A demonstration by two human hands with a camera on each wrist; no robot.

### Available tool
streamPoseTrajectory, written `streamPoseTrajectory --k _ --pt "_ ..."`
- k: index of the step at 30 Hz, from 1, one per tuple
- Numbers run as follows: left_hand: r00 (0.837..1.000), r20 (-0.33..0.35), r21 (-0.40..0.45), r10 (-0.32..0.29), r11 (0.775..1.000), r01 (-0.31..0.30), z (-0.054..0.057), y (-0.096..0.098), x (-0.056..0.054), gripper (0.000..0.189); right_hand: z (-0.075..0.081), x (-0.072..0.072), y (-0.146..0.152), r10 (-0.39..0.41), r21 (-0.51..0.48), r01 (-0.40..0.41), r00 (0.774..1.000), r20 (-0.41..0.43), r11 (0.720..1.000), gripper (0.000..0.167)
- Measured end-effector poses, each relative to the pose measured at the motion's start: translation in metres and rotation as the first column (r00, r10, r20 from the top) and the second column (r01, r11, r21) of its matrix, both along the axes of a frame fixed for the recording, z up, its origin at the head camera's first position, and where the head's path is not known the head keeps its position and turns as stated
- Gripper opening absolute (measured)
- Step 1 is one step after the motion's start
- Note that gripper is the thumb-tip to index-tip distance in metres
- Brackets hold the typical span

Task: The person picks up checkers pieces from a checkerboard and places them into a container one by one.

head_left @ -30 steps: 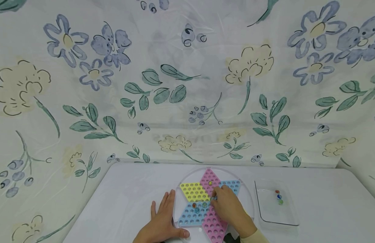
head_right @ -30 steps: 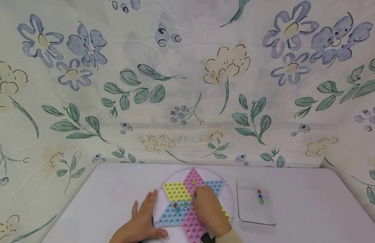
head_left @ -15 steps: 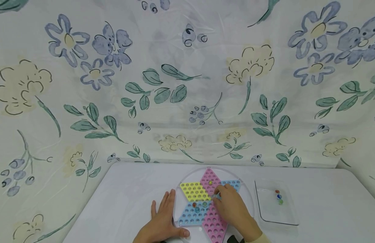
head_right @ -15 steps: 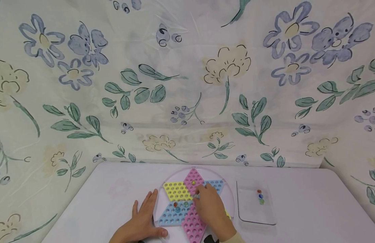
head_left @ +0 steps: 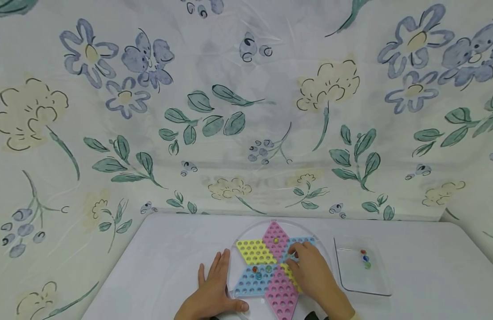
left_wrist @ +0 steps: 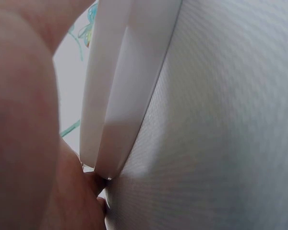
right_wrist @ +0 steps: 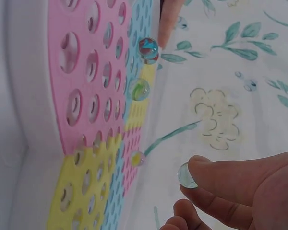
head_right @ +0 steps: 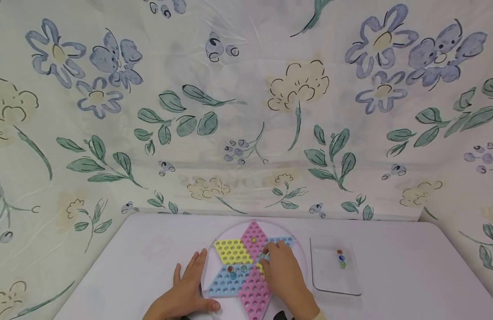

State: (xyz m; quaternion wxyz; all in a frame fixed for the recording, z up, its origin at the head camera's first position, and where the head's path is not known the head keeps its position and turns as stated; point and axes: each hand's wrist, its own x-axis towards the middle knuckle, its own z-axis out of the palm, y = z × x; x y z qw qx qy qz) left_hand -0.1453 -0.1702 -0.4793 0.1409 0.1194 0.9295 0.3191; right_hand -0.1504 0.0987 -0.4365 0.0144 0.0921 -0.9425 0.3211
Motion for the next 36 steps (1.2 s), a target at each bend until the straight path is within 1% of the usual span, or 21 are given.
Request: streamPoseTrajectory --k 3,8,14,17,23,31,36 --pt "1.000 0.004 0.004 0.000 1.000 0.000 0.000 0.000 0.000 0.143 0.001 0.001 0.003 -0.012 0.001 0.012 1.000 -0.009 1.000 0.014" --pt "1.000 0.003 -0.008 -0.002 1.000 0.002 -0.002 -0.001 -0.001 0.142 0.003 0.000 0.007 -0.043 0.010 0.043 0.999 0.022 0.999 0.015" --pt "1.000 0.010 -0.041 0.008 0.999 -0.008 -0.004 -0.001 -0.002 0.144 0.007 0.001 0.013 -0.076 -0.018 0.077 0.996 0.046 0.997 0.015" --pt "1.000 0.016 -0.045 0.013 0.999 -0.012 -0.003 -0.001 -0.002 0.144 0.009 0.002 0.018 -0.086 -0.028 0.087 0.996 0.036 0.996 0.015" --pt "1.000 0.009 -0.022 0.004 1.000 -0.004 -0.002 0.000 -0.001 0.143 0.011 0.002 0.034 -0.099 -0.043 0.097 0.995 -0.028 0.994 0.015" --pt "1.000 0.008 -0.038 0.005 0.999 -0.005 -0.003 0.000 -0.002 0.144 0.012 0.000 0.047 -0.125 -0.044 0.125 0.992 -0.001 0.991 0.017" --pt "1.000 0.012 -0.040 0.014 0.999 -0.013 -0.003 0.000 -0.002 0.146 0.009 -0.001 0.054 -0.136 -0.031 0.136 0.991 -0.017 0.990 0.017"
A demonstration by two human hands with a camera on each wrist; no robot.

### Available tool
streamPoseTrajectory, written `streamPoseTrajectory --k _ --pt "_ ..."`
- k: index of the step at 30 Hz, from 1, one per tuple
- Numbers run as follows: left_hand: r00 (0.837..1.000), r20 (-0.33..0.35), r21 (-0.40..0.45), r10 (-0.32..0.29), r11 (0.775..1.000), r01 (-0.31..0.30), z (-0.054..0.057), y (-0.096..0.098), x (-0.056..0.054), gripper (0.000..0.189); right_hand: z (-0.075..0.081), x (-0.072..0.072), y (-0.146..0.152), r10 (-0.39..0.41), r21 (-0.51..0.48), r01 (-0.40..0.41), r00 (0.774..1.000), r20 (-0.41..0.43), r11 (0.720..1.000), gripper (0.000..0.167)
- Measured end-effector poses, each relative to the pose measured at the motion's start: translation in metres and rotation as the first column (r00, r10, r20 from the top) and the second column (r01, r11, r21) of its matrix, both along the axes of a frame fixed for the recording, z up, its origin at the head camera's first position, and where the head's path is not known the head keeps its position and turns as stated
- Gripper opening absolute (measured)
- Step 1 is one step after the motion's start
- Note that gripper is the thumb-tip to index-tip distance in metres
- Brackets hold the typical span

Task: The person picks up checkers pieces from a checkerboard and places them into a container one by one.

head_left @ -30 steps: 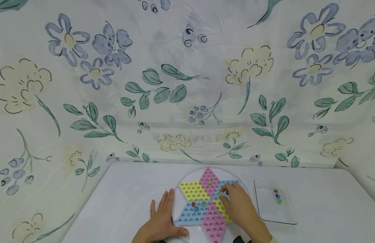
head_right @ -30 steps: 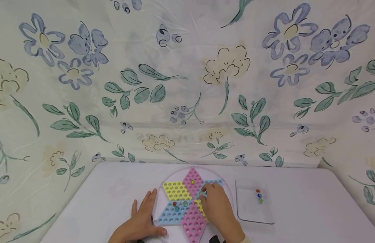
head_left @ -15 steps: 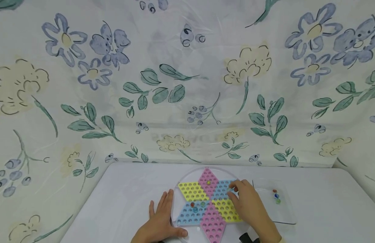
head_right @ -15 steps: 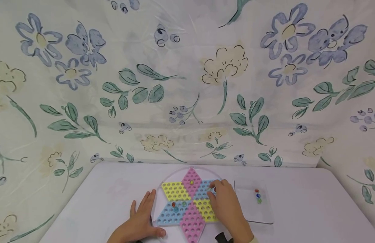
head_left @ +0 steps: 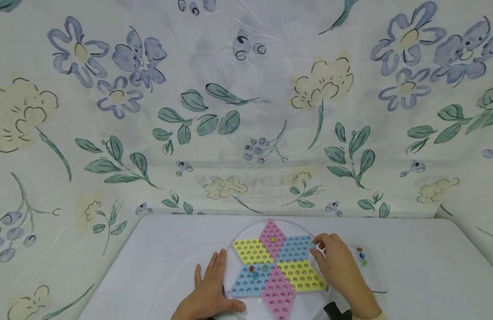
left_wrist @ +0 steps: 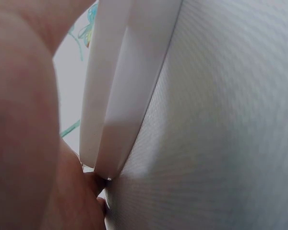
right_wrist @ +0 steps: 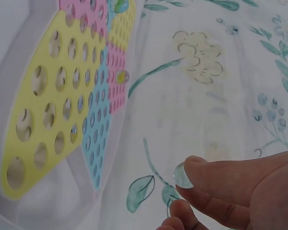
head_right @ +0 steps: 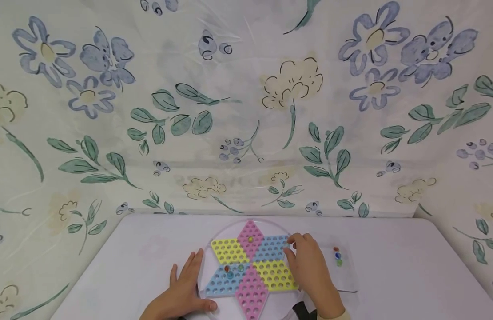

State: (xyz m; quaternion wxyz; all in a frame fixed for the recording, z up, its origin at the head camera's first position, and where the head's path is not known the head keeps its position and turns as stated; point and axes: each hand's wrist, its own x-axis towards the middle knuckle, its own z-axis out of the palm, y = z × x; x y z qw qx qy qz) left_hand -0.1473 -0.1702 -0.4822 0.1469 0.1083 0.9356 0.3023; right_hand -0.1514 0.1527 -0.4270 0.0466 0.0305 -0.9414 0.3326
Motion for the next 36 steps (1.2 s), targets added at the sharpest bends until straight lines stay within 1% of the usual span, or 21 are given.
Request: streamPoseTrajectory --k 4,13,17,24,31,36 --pt "1.000 -0.007 0.004 0.003 1.000 -0.003 0.000 0.000 0.001 0.146 0.001 -0.001 0.004 -0.002 0.008 0.003 1.000 -0.016 1.000 0.017" --pt "1.000 -0.012 -0.001 0.011 1.000 -0.011 0.001 0.000 0.002 0.146 0.001 -0.004 0.012 -0.047 0.023 0.047 0.999 0.009 0.999 0.022" --pt "1.000 -0.012 -0.005 0.011 1.000 -0.012 0.001 0.001 0.003 0.146 0.000 -0.004 0.016 -0.074 0.043 0.074 0.997 -0.009 0.996 0.022" --pt "1.000 -0.009 -0.006 0.011 1.000 -0.011 0.001 0.001 0.002 0.147 -0.003 -0.005 0.021 -0.099 0.077 0.106 0.992 -0.079 0.991 0.019" --pt "1.000 -0.012 0.002 0.000 1.000 0.000 0.001 0.001 0.001 0.146 -0.005 -0.007 0.022 -0.142 0.085 0.146 0.988 -0.054 0.986 0.021" --pt "1.000 -0.012 -0.002 -0.002 1.000 0.002 0.001 0.000 0.001 0.146 -0.005 -0.008 0.024 -0.150 0.104 0.154 0.988 -0.047 0.982 0.022"
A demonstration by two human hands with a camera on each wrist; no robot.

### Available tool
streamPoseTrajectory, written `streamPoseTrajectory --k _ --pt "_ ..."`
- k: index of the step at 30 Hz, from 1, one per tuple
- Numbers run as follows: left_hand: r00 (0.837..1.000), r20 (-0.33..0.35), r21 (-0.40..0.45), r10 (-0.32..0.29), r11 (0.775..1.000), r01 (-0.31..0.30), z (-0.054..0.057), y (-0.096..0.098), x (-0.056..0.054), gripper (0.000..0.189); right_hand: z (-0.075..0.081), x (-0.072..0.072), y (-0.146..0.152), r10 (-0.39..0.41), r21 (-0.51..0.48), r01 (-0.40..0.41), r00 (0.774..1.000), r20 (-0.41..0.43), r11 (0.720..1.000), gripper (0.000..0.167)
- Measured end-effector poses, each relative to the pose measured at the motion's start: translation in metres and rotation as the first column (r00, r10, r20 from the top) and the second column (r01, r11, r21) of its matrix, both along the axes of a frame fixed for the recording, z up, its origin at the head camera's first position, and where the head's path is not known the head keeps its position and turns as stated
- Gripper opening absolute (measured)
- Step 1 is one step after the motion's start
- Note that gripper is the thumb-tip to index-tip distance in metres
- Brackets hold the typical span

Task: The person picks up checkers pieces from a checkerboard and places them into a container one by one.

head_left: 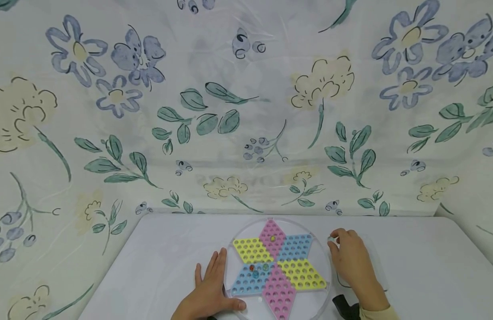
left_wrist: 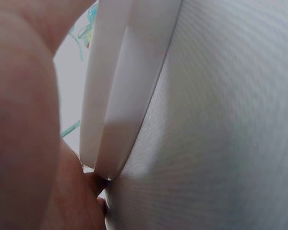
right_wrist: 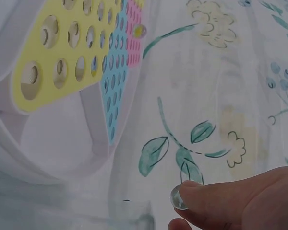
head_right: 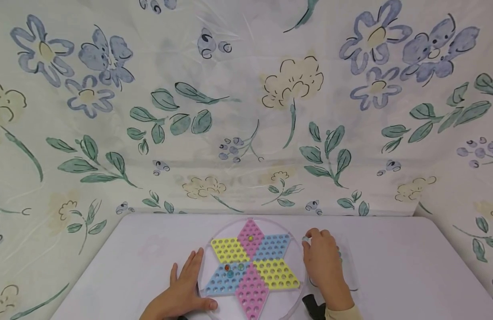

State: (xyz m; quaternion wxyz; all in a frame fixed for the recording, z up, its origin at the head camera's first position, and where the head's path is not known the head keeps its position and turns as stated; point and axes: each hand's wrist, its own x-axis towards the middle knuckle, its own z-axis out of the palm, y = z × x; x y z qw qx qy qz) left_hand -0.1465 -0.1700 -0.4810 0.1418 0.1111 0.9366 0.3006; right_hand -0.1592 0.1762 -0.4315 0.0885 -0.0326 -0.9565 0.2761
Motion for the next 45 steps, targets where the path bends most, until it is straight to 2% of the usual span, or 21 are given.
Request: streamPoseTrajectory --k 11,16,24,31,45 --pt "1.000 0.003 -0.007 -0.003 1.000 0.004 0.002 0.000 0.000 0.145 0.000 0.002 0.003 -0.012 0.074 0.013 1.000 -0.011 0.997 0.020" --pt "1.000 -0.002 -0.006 -0.006 1.000 0.006 0.002 0.000 -0.001 0.145 0.002 0.006 0.004 -0.043 0.120 0.039 0.999 0.027 0.992 0.024" --pt "1.000 0.005 -0.013 0.010 1.000 -0.010 0.000 0.000 -0.002 0.145 0.007 0.005 -0.005 -0.038 0.080 0.036 0.999 0.026 0.996 0.024" --pt "1.000 0.010 -0.014 0.013 1.000 -0.013 -0.001 -0.001 -0.002 0.146 0.001 0.006 -0.024 -0.012 0.080 0.012 1.000 0.008 0.997 0.023" --pt "1.000 0.009 -0.014 0.006 1.000 -0.006 -0.001 0.000 -0.001 0.146 -0.004 0.011 -0.053 0.049 0.067 -0.053 0.997 0.063 0.996 0.022"
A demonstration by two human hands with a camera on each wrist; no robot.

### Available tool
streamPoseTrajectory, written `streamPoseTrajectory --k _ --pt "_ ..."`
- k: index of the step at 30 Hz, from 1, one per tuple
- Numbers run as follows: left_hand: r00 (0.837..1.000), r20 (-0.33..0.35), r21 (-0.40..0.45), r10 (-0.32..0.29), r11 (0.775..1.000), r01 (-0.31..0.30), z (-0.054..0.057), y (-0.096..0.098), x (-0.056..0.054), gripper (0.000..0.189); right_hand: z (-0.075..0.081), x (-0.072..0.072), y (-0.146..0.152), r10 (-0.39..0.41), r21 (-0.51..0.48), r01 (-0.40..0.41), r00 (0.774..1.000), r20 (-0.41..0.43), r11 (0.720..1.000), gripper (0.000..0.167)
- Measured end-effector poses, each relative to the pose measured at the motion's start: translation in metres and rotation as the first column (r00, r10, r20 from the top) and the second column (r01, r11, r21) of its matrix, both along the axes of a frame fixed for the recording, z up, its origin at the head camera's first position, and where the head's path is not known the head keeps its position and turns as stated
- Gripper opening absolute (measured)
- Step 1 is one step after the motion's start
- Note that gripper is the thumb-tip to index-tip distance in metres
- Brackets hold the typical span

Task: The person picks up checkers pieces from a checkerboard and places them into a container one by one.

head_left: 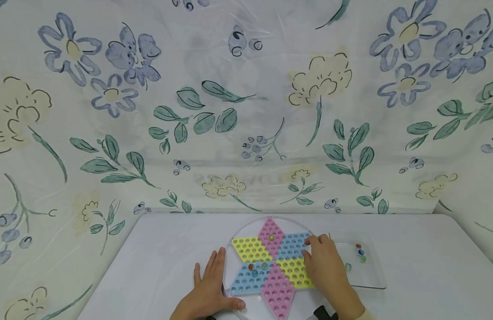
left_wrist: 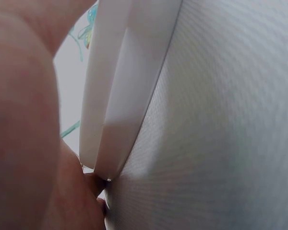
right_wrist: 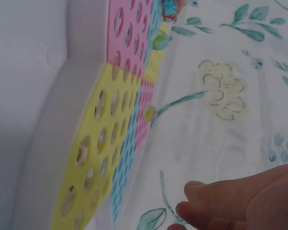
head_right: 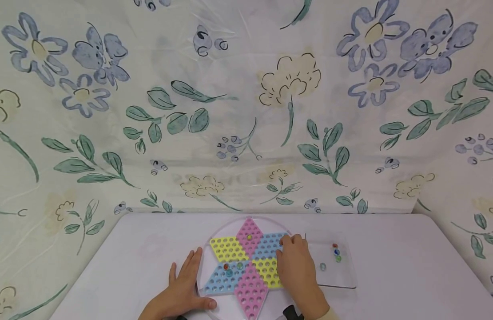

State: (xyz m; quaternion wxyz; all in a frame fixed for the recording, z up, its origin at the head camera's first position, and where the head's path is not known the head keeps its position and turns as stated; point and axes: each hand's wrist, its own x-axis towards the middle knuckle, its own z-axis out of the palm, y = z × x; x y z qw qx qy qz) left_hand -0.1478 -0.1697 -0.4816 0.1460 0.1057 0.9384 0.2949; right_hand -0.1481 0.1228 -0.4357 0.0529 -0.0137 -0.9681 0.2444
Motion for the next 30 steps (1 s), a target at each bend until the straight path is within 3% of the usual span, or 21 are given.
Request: streamPoseTrajectory --k 10,22,30 --pt "1.000 0.001 -0.008 0.000 1.000 0.000 -0.002 0.000 -0.001 0.146 -0.007 0.003 -0.020 0.076 -0.041 -0.075 0.997 0.003 0.996 0.020" --pt "1.000 0.014 0.002 -0.002 1.000 0.002 -0.002 0.000 -0.001 0.146 -0.009 0.003 -0.047 0.205 -0.127 -0.204 0.979 -0.002 0.971 0.017" --pt "1.000 0.000 0.004 -0.014 1.000 0.014 -0.002 -0.001 -0.001 0.145 -0.017 0.000 -0.054 0.246 -0.112 -0.249 0.968 -0.041 0.962 0.015"
